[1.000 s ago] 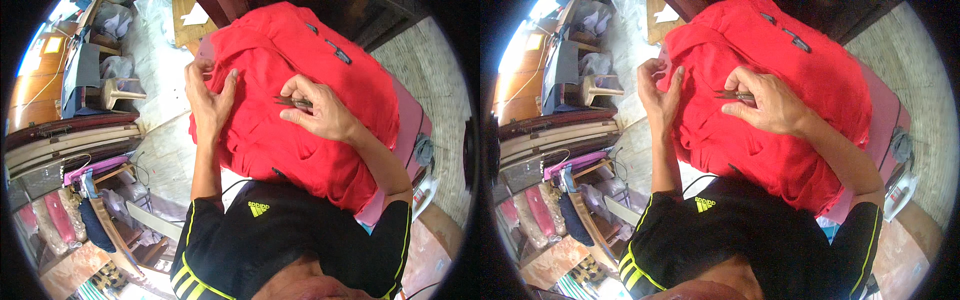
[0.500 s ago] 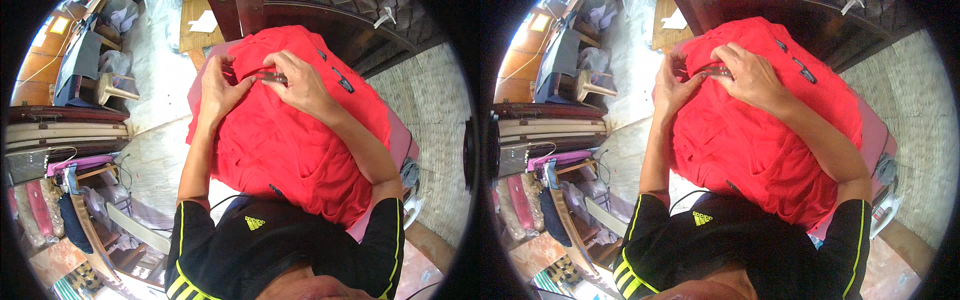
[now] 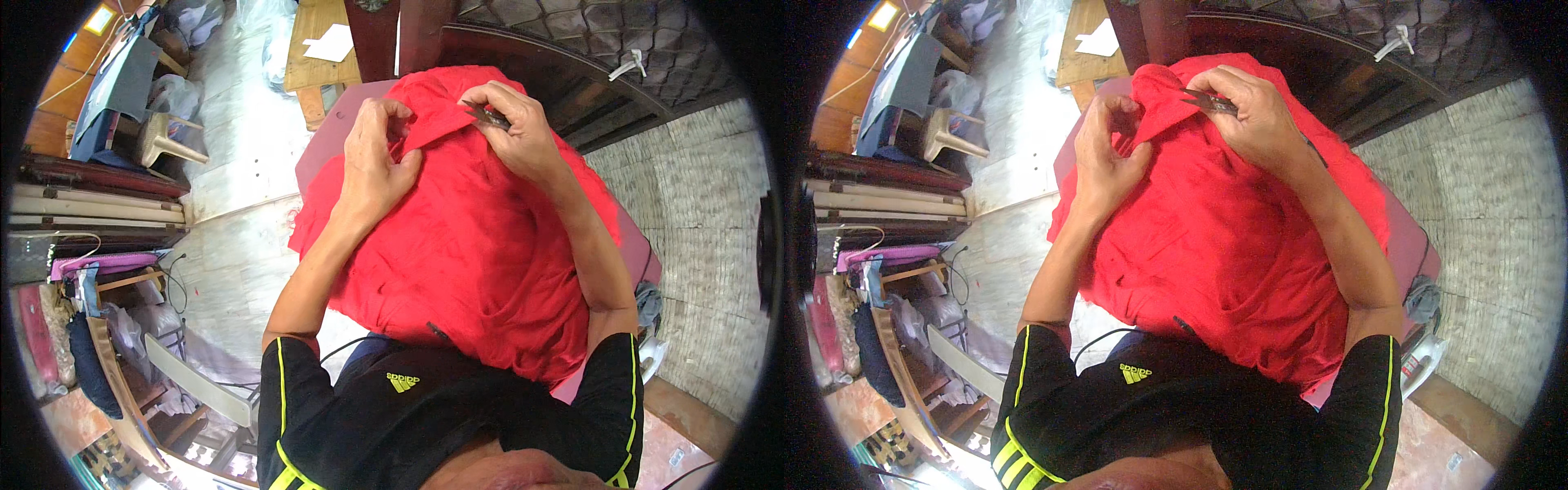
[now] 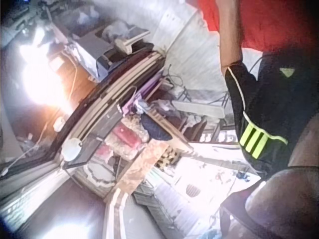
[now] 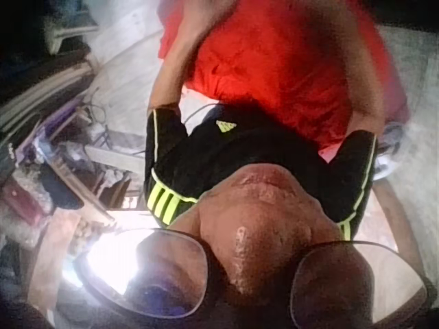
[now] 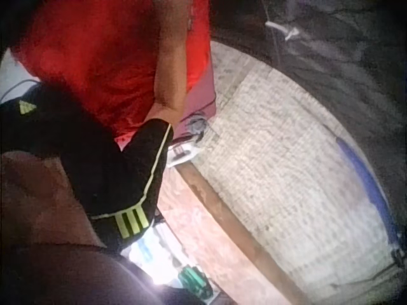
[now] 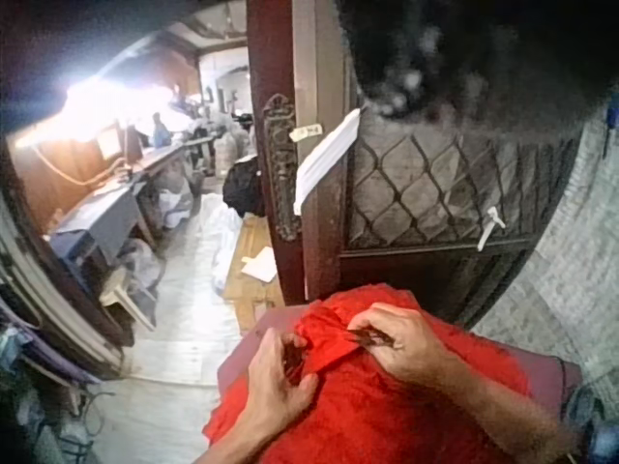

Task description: The person uses a small blade to cut and remove multiple plastic tags from a red garment. They repeatedly pick tags, slice the attachment points, and pull the tags off the fabric.

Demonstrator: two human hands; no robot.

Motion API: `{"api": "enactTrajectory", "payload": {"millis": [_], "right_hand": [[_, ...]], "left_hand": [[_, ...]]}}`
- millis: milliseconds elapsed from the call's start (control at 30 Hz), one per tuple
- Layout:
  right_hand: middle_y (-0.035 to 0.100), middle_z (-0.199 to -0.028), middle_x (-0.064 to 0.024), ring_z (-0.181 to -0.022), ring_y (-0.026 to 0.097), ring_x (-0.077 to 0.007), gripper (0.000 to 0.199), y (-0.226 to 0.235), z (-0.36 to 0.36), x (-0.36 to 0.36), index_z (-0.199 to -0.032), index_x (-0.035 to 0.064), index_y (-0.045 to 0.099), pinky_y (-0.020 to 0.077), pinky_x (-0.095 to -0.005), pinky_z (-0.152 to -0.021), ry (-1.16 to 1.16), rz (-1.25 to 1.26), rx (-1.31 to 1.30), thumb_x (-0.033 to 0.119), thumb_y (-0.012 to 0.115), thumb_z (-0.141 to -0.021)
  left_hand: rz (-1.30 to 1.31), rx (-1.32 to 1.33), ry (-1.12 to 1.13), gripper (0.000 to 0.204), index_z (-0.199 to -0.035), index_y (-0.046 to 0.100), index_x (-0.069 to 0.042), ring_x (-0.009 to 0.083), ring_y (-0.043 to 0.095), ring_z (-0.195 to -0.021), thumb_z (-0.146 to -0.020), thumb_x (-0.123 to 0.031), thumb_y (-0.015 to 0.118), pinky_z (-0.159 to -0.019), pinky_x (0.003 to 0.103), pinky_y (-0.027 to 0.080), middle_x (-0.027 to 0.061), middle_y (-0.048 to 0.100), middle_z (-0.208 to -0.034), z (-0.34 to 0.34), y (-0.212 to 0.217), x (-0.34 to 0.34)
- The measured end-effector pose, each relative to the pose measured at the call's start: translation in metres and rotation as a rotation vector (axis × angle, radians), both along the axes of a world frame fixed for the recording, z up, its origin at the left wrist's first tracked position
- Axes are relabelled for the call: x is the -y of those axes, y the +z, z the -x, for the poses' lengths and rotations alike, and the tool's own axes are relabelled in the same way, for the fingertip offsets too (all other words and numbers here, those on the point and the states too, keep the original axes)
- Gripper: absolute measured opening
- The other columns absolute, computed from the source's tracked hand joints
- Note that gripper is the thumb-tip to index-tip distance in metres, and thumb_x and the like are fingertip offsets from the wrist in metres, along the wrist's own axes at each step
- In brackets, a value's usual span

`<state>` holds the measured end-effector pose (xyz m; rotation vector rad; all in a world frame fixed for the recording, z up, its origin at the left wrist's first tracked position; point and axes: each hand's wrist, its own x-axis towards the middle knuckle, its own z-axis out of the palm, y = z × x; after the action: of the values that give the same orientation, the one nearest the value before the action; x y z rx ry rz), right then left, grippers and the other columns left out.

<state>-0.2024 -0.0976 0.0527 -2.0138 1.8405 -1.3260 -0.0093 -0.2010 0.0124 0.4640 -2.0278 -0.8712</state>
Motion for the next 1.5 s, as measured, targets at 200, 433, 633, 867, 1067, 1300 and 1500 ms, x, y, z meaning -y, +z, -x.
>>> {"api": "enactTrajectory", "payload": {"millis": [200,433,633,867,1067,1300,1500], "right_hand": [[0.066,-0.09,-0.0082,-0.085,0.064,-0.0153,0.02,0.004,0.021,-0.003,-0.104,-0.0023,0.066,0.0504,-0.0276,-0.077,0.157,-0.143,0.058,0.001,0.071,-0.085],[0.052,-0.079,0.0096,-0.07,0.042,-0.0011,0.015,-0.007,0.015,0.018,-0.105,0.0018,0.069,0.0365,-0.0207,-0.062,0.088,-0.257,0.396,0.012,0.068,-0.094],[0.054,-0.082,0.0091,-0.07,0.043,-0.0014,0.019,-0.011,0.015,0.018,-0.107,0.0019,0.069,0.0376,-0.0208,-0.063,0.02,-0.292,0.391,0.012,0.072,-0.091],[0.062,-0.093,0.002,-0.076,0.053,-0.0004,0.03,0.011,-0.033,-0.029,-0.11,0.0021,0.065,0.0436,-0.0186,-0.065,-0.037,-0.072,0.067,0.009,0.08,-0.085],[0.064,-0.094,0.0008,-0.082,0.055,-0.001,0.027,-0.021,-0.047,-0.046,-0.116,0.0019,0.066,0.0471,-0.0176,-0.069,0.0,-0.286,0.31,0.004,0.073,-0.09],[0.069,-0.094,-0.0008,-0.081,0.06,-0.006,0.023,-0.028,-0.036,-0.042,-0.113,0.0004,0.068,0.0515,-0.0241,-0.074,-0.001,-0.429,0.509,0.011,0.071,-0.092],[0.066,-0.095,0.0016,-0.084,0.059,-0.0049,0.017,-0.031,-0.037,-0.038,-0.11,-0.0015,0.067,0.0494,-0.0218,-0.076,0.032,-0.391,0.7,0.01,0.066,-0.097]], "left_hand": [[0.0,0.076,-0.106,0.031,-0.112,0.062,0.002,0.0237,0.065,-0.082,-0.081,0.004,0.065,-0.075,0.033,0.052,0.0127,0.067,-0.093,-0.004,-0.003,0.002],[-1.134,-0.16,-0.561,0.02,-0.117,0.066,0.001,0.0067,0.062,-0.088,-0.101,-0.007,0.056,-0.082,0.024,0.049,0.0012,0.07,-0.1,-0.004,-0.006,0.012],[-1.196,-0.171,-0.525,0.016,-0.111,0.066,0.001,0.0072,0.062,-0.087,-0.098,-0.005,0.059,-0.081,0.025,0.05,0.002,0.07,-0.1,-0.001,0.0,0.01],[0.296,-0.101,0.195,0.023,-0.088,0.066,-0.001,0.0198,0.062,-0.076,-0.069,0.009,0.073,-0.065,0.034,0.051,0.0084,0.065,-0.083,-0.034,0.005,-0.006],[0.061,0.149,0.017,0.025,-0.093,0.071,-0.002,0.0248,0.063,-0.08,-0.073,-0.009,0.084,-0.07,0.035,0.049,0.0097,0.065,-0.086,-0.056,0.0,-0.042],[-0.196,-0.063,-0.026,0.022,-0.105,0.07,0.0,0.0257,0.061,-0.101,-0.085,-0.009,0.072,-0.088,0.034,0.048,0.0127,0.065,-0.108,-0.048,-0.007,-0.004],[-0.352,-0.018,-0.512,0.019,-0.106,0.07,0.0,0.0214,0.057,-0.115,-0.097,-0.014,0.06,-0.101,0.033,0.043,0.0092,0.063,-0.12,-0.019,-0.012,0.039]]}}
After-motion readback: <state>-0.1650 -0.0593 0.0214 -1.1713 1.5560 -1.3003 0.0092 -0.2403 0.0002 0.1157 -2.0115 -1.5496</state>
